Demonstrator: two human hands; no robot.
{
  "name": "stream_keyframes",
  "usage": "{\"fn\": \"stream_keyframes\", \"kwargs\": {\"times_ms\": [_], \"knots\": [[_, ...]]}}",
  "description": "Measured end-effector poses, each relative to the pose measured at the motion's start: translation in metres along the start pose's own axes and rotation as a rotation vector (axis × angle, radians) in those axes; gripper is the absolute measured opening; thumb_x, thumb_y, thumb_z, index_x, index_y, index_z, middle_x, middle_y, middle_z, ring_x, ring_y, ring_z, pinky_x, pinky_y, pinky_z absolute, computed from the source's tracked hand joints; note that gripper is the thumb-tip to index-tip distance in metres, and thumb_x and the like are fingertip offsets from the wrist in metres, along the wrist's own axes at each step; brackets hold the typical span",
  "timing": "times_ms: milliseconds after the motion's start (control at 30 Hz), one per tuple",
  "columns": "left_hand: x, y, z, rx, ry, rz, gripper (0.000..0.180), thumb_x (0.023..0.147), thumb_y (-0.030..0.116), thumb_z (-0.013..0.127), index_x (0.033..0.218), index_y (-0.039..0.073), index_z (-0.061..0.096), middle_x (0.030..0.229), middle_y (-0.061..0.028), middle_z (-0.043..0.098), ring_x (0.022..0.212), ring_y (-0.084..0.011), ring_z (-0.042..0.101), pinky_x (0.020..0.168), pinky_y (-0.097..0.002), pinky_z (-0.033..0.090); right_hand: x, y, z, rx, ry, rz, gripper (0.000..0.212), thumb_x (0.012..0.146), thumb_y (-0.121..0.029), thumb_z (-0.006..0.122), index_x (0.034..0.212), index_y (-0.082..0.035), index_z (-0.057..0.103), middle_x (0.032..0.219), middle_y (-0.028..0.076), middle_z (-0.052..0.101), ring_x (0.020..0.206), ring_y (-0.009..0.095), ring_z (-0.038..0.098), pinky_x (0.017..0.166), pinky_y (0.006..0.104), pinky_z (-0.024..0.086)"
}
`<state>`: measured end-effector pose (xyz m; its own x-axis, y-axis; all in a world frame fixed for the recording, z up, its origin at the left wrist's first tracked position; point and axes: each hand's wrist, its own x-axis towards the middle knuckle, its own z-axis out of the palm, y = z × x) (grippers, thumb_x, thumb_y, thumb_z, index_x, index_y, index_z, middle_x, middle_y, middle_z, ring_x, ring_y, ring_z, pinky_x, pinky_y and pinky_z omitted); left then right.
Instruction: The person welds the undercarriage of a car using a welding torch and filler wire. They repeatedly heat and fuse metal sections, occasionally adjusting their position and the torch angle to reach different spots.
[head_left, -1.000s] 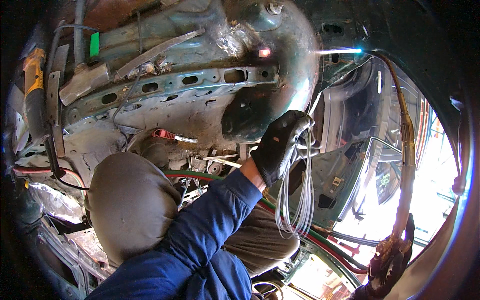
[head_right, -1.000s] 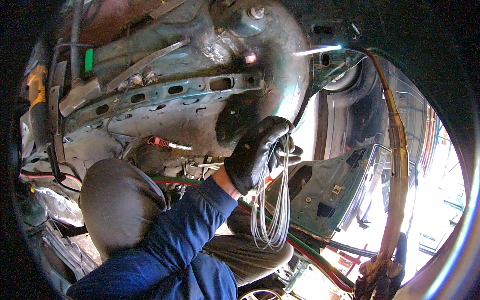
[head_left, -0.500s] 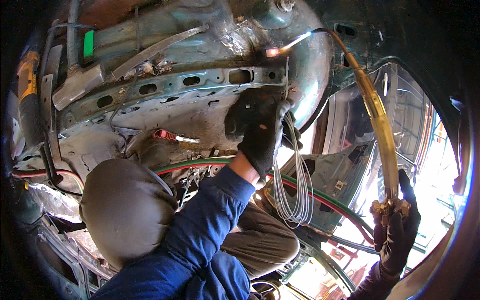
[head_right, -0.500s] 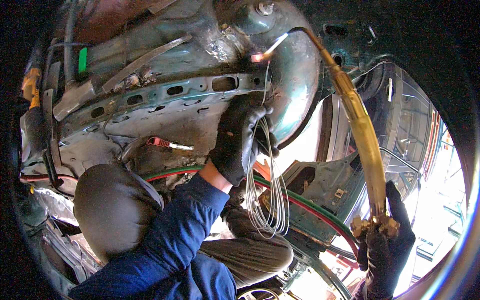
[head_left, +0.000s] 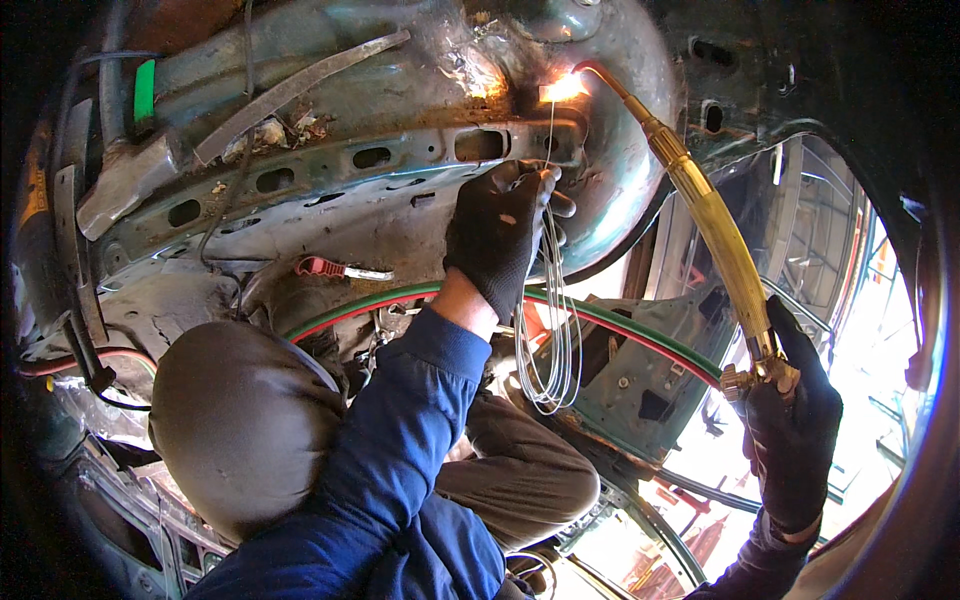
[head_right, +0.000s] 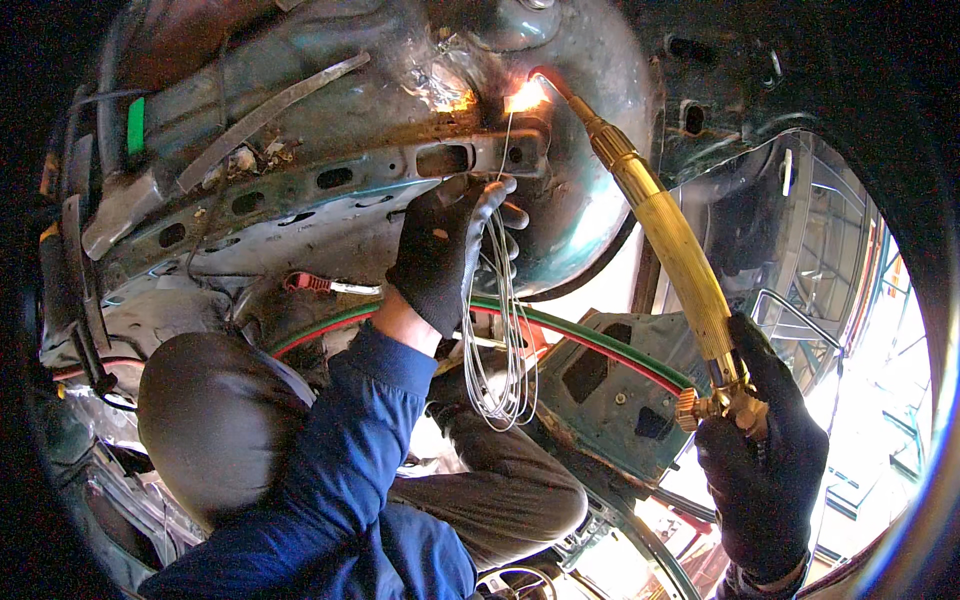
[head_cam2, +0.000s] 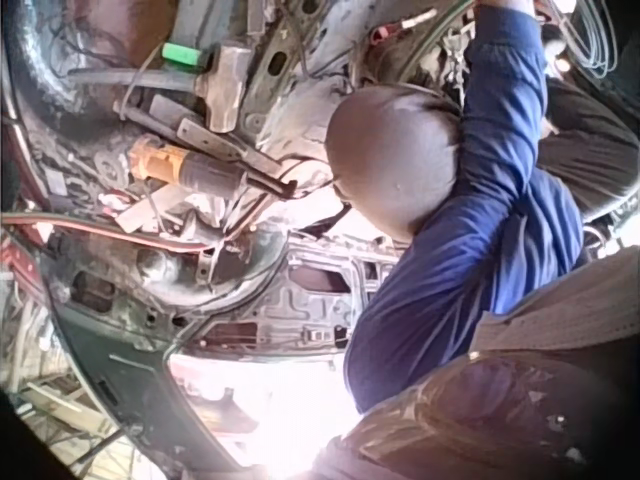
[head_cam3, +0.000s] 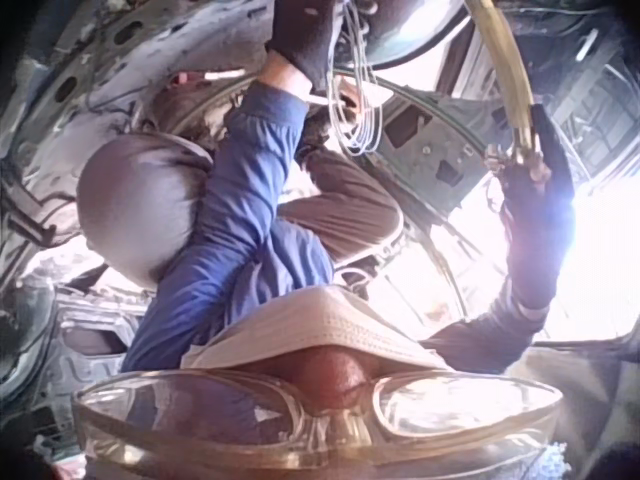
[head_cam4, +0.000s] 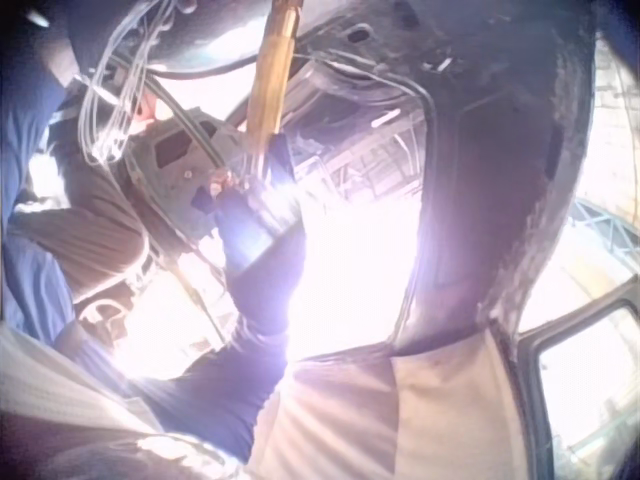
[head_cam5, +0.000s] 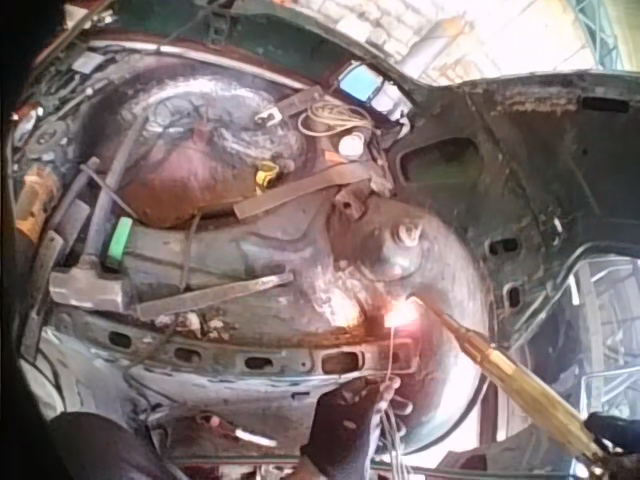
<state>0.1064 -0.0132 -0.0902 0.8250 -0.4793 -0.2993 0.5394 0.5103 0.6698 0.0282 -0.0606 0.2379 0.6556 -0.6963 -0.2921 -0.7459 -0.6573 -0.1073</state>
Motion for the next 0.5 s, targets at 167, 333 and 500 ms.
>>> {"fn": "stream_keyframes", "kwargs": {"times_ms": [167, 333, 500], "knots": [[0.004, 0.005, 0.005, -0.031, -0.014, -0.189, 0.036, 0.104, 0.038, 0.071, 0.117, 0.004, 0.074, 0.087, -0.0086, 0.078, 0.068, -0.0160, 0.073, 0.061, -0.0306, 0.058, 0.004, -0.003, -0.005, -0.015, -0.047, 0.025, 0.073, 0.094, -0.018, 0.075, 0.160, 0.003, 0.052, 0.085, 0.003, 0.069, 0.064, 0.006, 0.056, 0.058, 0.0229, 0.044], [0.010, -0.012, 0.002, -0.029, -0.003, -0.129, 0.037, 0.101, 0.039, 0.075, 0.116, 0.005, 0.074, 0.087, -0.0082, 0.078, 0.069, -0.0158, 0.073, 0.062, -0.0307, 0.060, 0.007, -0.014, -0.004, -0.031, -0.043, 0.034, 0.072, 0.095, -0.021, 0.076, 0.160, 0.002, 0.052, 0.084, 0.003, 0.068, 0.063, 0.007, 0.056, 0.057, 0.0232, 0.044], [0.009, -0.007, 0.004, -0.092, 0.021, -0.170, 0.035, 0.100, 0.038, 0.077, 0.115, 0.006, 0.074, 0.087, -0.0074, 0.078, 0.068, -0.0150, 0.073, 0.060, -0.0298, 0.059, 0.008, -0.015, -0.003, -0.073, -0.053, 0.004, 0.069, 0.098, -0.024, 0.077, 0.159, 0.000, 0.054, 0.083, 0.003, 0.068, 0.065, 0.006, 0.055, 0.058, 0.0231, 0.044]]}}
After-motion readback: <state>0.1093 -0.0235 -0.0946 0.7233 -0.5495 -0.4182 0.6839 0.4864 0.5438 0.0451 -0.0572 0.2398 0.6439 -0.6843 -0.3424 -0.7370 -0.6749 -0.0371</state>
